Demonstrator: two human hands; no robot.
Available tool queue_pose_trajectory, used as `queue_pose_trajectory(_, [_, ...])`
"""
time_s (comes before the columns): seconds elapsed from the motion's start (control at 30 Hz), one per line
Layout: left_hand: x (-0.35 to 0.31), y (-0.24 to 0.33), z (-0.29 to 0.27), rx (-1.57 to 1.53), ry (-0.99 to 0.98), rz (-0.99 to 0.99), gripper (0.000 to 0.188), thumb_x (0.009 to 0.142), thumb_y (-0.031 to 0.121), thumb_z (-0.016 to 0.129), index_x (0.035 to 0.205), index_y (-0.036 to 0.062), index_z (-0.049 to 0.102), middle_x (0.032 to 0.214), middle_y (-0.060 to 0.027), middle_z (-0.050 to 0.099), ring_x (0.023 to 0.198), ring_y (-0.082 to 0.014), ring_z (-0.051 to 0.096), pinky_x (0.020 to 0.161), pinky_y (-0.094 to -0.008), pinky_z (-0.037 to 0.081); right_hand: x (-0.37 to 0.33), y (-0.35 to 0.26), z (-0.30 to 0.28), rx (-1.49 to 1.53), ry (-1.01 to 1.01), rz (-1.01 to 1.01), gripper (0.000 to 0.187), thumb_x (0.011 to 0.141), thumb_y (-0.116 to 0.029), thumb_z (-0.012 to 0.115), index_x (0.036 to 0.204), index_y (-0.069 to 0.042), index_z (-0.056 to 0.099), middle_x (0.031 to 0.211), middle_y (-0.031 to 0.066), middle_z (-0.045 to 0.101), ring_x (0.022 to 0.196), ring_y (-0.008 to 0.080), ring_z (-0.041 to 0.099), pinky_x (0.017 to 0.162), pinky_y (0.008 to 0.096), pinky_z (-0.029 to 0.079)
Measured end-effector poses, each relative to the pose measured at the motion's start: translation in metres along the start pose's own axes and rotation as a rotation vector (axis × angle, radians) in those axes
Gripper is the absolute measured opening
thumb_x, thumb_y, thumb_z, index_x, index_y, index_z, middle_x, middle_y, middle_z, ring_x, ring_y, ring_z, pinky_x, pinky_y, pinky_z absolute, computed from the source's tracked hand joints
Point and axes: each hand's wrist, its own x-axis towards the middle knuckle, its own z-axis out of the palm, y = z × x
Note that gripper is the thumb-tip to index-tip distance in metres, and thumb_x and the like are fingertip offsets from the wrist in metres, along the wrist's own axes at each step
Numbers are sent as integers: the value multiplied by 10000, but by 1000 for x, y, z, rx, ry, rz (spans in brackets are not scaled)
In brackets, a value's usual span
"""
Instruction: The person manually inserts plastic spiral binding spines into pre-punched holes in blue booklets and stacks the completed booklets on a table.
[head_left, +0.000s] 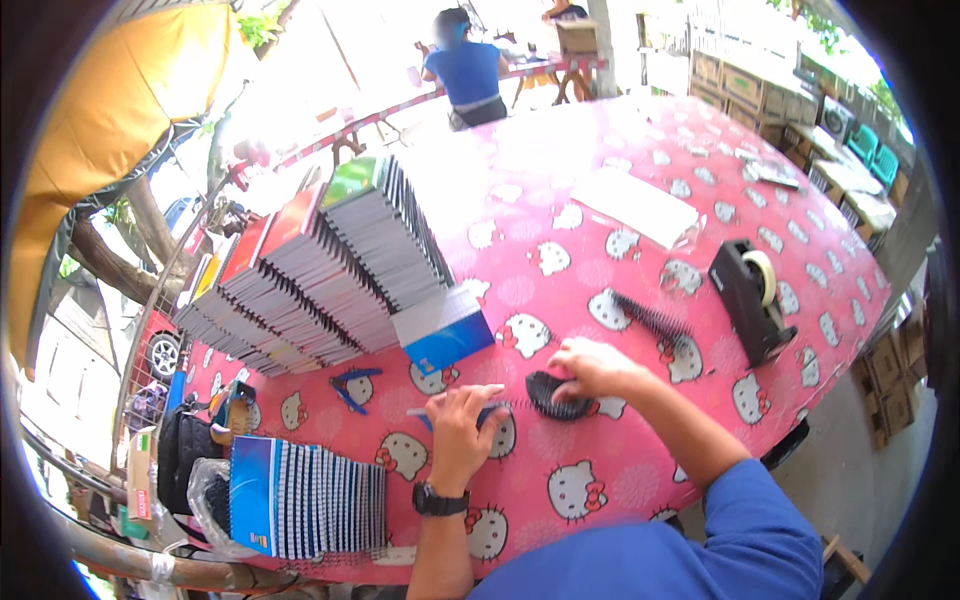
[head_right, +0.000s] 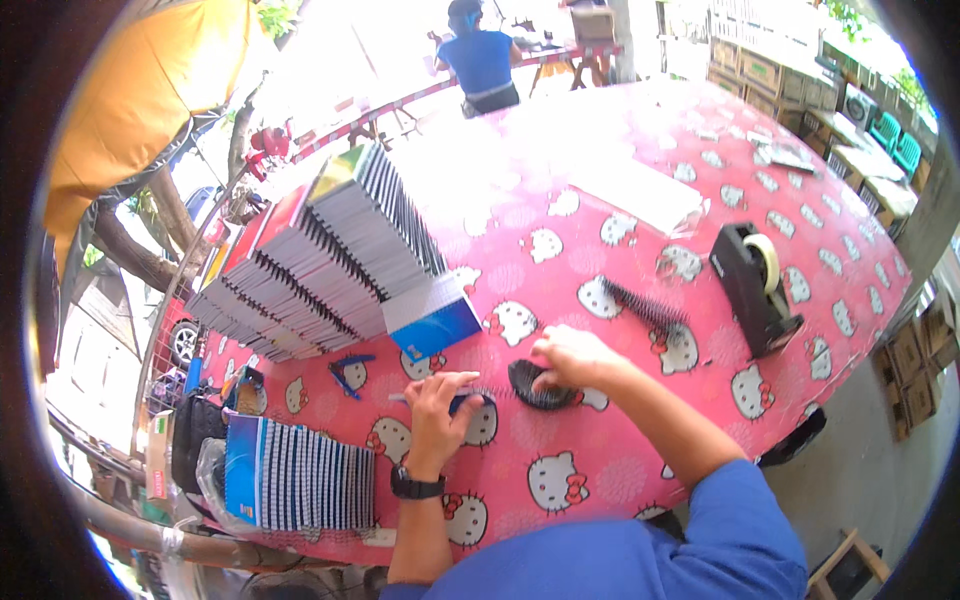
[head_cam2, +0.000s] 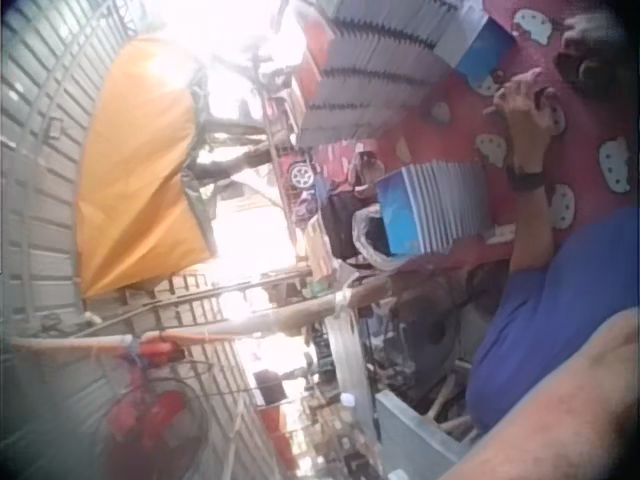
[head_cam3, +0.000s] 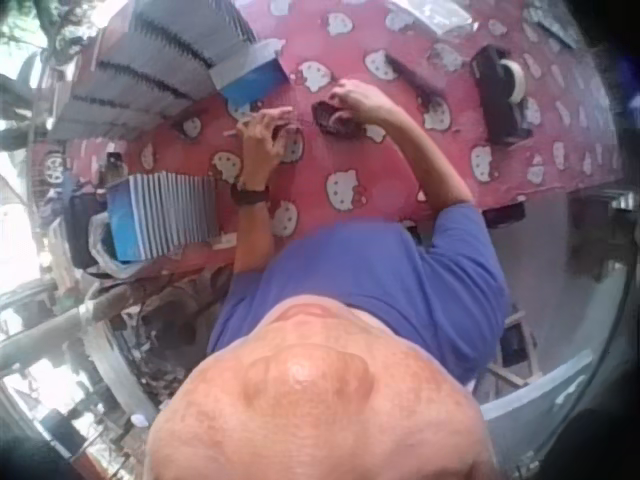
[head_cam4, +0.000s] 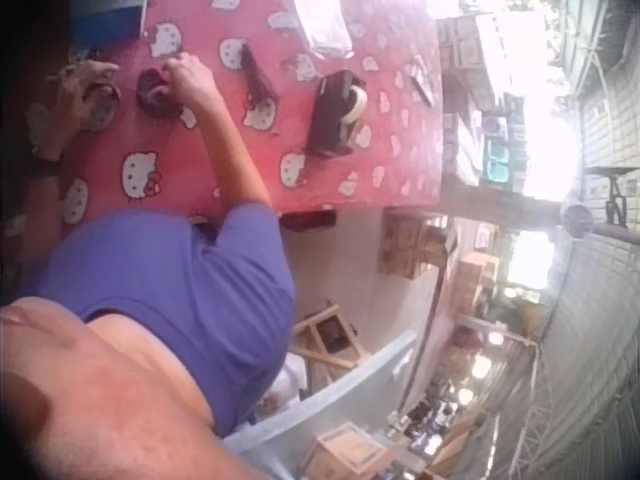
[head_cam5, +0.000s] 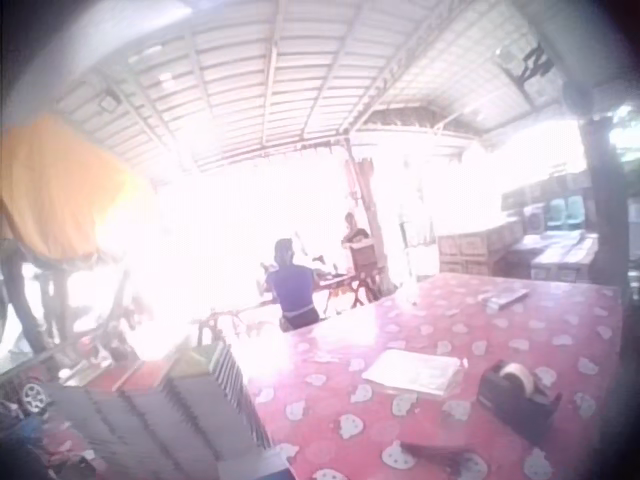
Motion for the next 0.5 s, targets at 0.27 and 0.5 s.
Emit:
queue_pose_trajectory(0.27, [-7,-1,6,-19,24,-3,140,814,221,650,918,136,611,889,11,628,893,-188,568,880,-394,312,-21,-25,3,-125,33,76,697,662,-519,728,1208,-141,514,1122,92,553,1126,279,482,894,465,401])
queue_pose_trajectory(0.5, [-11,-14,7,-21,-75,35,350,800,328,654,1086,148,562,982,3,620,953,-180,571,911,-425,316,-30,-26,19,-145,57,72,530,769,-410,670,1181,-114,514,1127,104,551,1108,280,492,891,447,406])
